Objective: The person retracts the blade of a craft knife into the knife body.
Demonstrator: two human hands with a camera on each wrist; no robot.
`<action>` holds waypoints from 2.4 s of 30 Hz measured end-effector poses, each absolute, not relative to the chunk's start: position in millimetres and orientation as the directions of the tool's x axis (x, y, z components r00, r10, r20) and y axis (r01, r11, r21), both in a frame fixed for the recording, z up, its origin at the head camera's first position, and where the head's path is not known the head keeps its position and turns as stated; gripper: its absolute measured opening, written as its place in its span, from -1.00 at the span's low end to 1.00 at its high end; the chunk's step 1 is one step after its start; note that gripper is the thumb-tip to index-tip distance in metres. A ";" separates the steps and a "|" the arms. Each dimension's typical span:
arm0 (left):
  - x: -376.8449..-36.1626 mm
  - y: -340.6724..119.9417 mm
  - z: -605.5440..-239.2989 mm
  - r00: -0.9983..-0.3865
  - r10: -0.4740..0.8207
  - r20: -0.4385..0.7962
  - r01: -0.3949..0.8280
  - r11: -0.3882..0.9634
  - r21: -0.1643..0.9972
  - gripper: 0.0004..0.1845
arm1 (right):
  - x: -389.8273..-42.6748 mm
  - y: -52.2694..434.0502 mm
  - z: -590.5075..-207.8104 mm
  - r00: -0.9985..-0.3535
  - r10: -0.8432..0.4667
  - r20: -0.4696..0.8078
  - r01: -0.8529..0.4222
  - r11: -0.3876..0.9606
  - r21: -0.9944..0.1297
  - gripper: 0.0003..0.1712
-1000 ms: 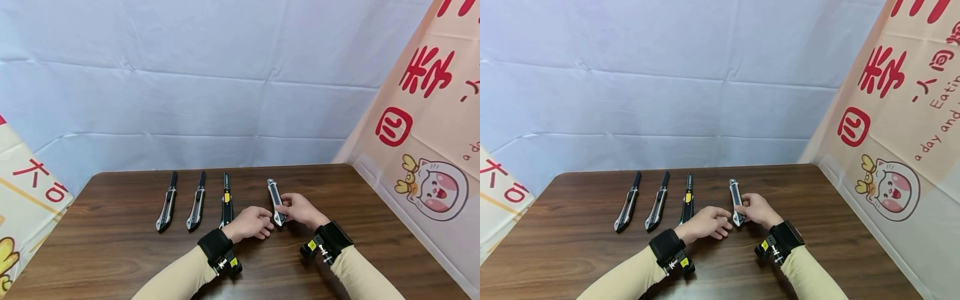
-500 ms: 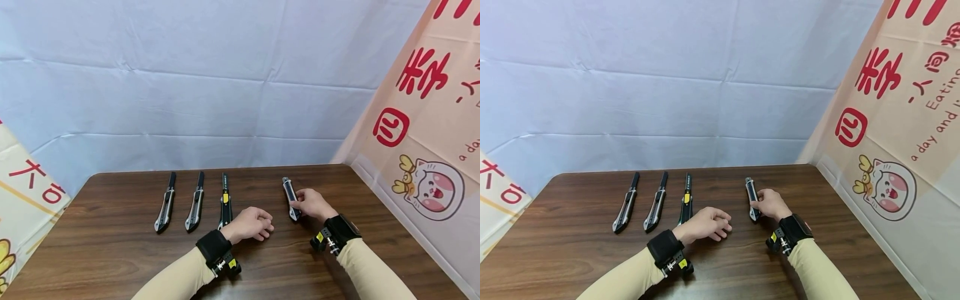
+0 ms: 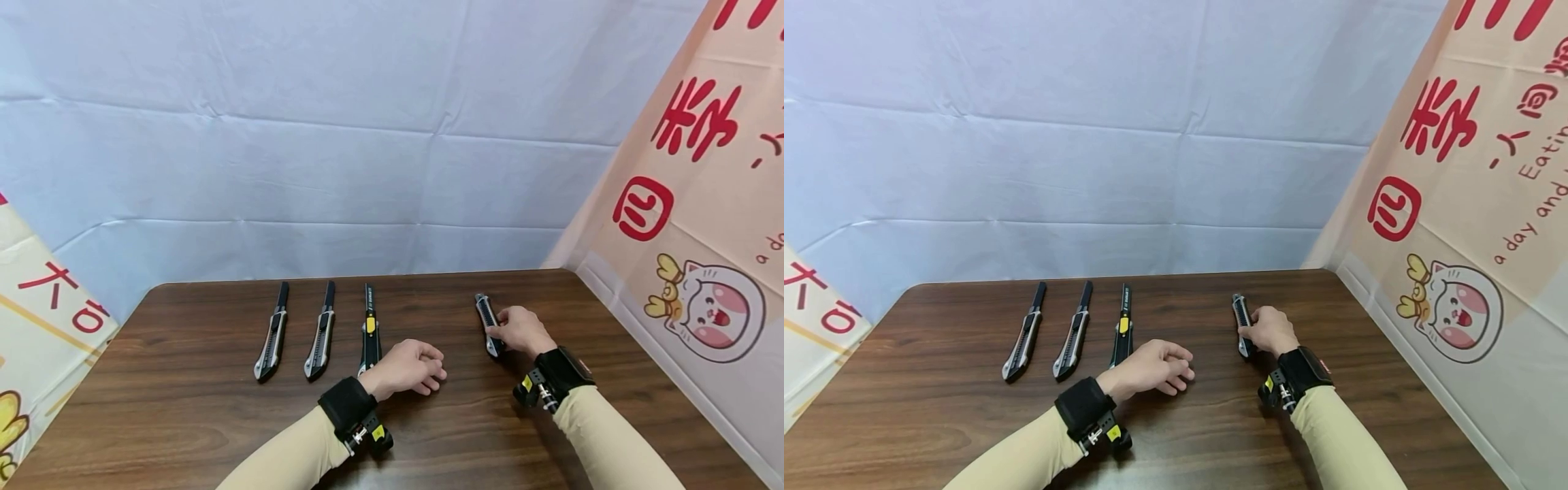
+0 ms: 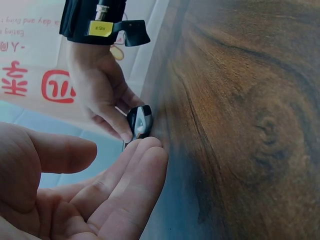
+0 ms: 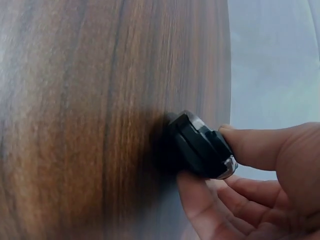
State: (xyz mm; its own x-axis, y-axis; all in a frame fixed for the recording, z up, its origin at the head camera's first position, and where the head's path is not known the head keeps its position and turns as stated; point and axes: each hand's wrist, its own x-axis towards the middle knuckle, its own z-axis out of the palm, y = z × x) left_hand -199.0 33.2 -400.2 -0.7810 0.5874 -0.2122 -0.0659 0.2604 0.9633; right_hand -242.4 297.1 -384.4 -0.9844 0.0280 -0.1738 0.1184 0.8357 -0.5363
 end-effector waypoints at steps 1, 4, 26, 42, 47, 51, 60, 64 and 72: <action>-198.9 33.0 -400.4 -0.781 0.587 -0.211 -0.066 0.259 0.964 -0.63 | -242.8 297.3 -384.6 -0.983 0.035 -0.180 0.128 0.835 -0.535 -0.53; -198.7 32.2 -400.5 -0.783 0.586 -0.210 -0.067 0.257 0.964 -0.63 | -242.2 296.6 -383.7 -0.980 0.051 -0.194 0.148 0.836 -0.528 -0.51; -207.9 -9.5 -383.6 -0.819 0.546 -0.178 -0.006 0.302 0.953 -0.61 | -236.9 300.0 -378.7 -0.985 0.052 -0.165 0.124 0.881 -0.457 -0.55; -210.7 -47.8 -378.9 -0.956 0.289 -0.052 0.173 0.697 0.695 -0.71 | -232.6 231.4 -372.2 -0.991 -0.130 0.036 -0.133 0.898 -0.419 -0.63; -207.8 -41.5 -385.9 -0.955 0.261 -0.142 0.114 0.762 0.638 -0.49 | -231.2 201.5 -378.0 -0.981 -0.194 0.014 -0.182 0.887 -0.425 -0.66; -208.8 -36.7 -390.3 -0.965 0.203 -0.167 0.072 0.814 0.576 -0.27 | -231.6 179.3 -379.9 -0.977 -0.209 -0.036 -0.173 0.886 -0.430 -0.67; -214.3 -21.0 -399.4 -0.986 0.102 -0.129 0.034 0.895 0.445 -0.25 | -231.2 158.8 -385.9 -0.974 -0.219 -0.052 -0.178 0.891 -0.417 -0.76; -219.0 -17.9 -402.1 -0.991 0.082 -0.110 0.032 0.919 0.393 -0.29 | -231.7 154.9 -387.8 -0.973 -0.226 -0.057 -0.183 0.892 -0.413 -0.74; -220.2 -15.6 -403.7 -0.987 0.062 -0.145 -0.007 0.904 0.428 -0.29 | -231.5 149.5 -389.0 -0.968 -0.240 -0.070 -0.186 0.879 -0.438 -0.71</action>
